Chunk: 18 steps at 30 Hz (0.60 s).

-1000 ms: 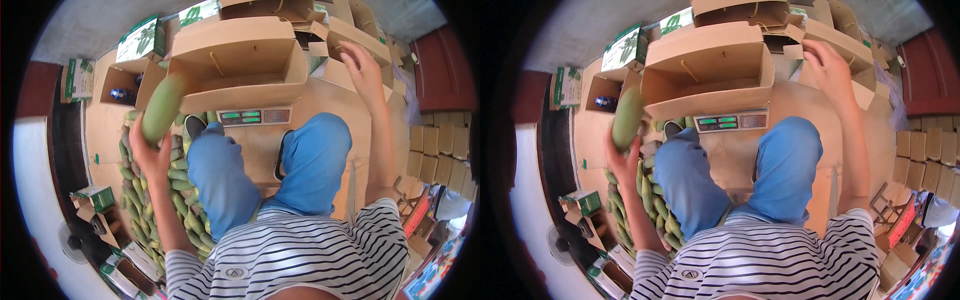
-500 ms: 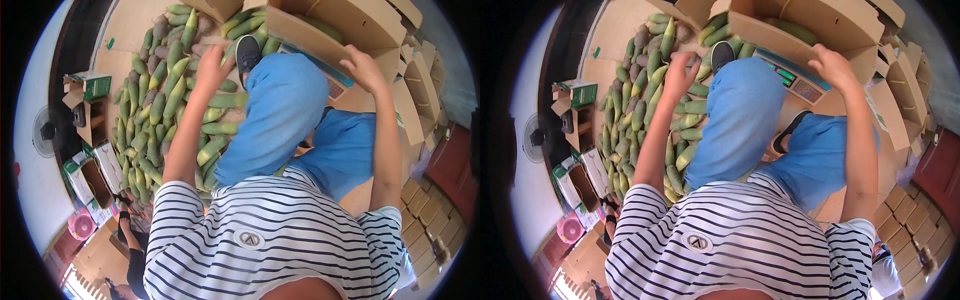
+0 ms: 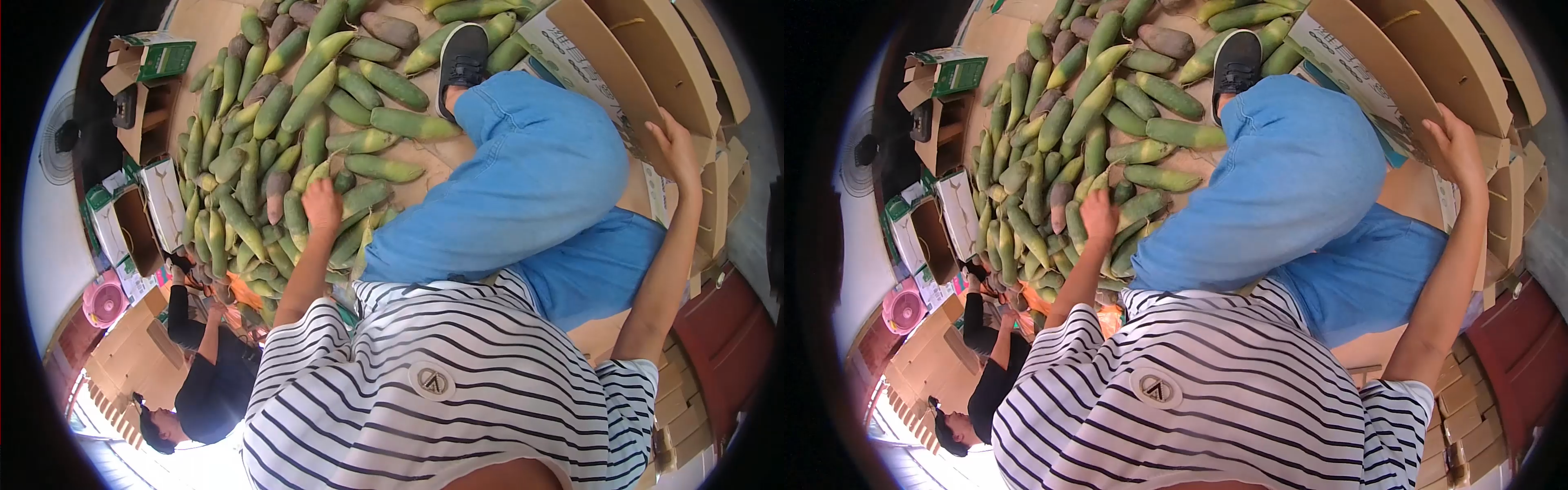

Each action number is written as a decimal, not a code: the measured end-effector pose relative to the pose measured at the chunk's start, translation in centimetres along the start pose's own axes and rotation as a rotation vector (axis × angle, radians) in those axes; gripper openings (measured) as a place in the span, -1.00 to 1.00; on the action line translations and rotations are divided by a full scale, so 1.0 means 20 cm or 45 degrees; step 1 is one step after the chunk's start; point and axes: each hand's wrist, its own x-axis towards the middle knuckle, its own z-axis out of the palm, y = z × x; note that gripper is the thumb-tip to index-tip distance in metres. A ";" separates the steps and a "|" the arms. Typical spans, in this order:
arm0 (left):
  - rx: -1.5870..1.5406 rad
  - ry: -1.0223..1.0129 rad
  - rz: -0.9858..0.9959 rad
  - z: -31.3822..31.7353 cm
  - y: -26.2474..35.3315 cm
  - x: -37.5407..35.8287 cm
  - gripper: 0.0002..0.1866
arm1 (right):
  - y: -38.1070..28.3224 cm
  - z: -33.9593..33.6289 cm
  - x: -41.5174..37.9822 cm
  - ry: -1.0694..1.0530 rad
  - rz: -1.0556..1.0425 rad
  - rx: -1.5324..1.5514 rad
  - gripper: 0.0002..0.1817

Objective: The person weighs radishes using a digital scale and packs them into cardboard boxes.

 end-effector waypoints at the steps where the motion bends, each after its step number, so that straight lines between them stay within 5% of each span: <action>1: 0.037 0.142 -0.026 -0.04 -0.05 0.02 -0.47 | 0.03 -0.01 0.00 0.014 0.003 -0.016 -0.54; 2: 0.078 0.282 -0.057 -0.07 -0.10 0.03 -0.47 | 0.05 -0.01 -0.01 0.009 0.030 -0.044 -0.55; 10: 0.032 -0.331 -0.257 -0.02 -0.14 0.27 -0.43 | -0.03 -0.03 -0.09 -0.064 -0.008 -0.183 -0.61; 18: -0.142 -0.103 -0.002 -0.01 -0.04 0.16 -0.38 | -0.17 -0.07 -0.06 -0.135 0.179 -0.169 -0.65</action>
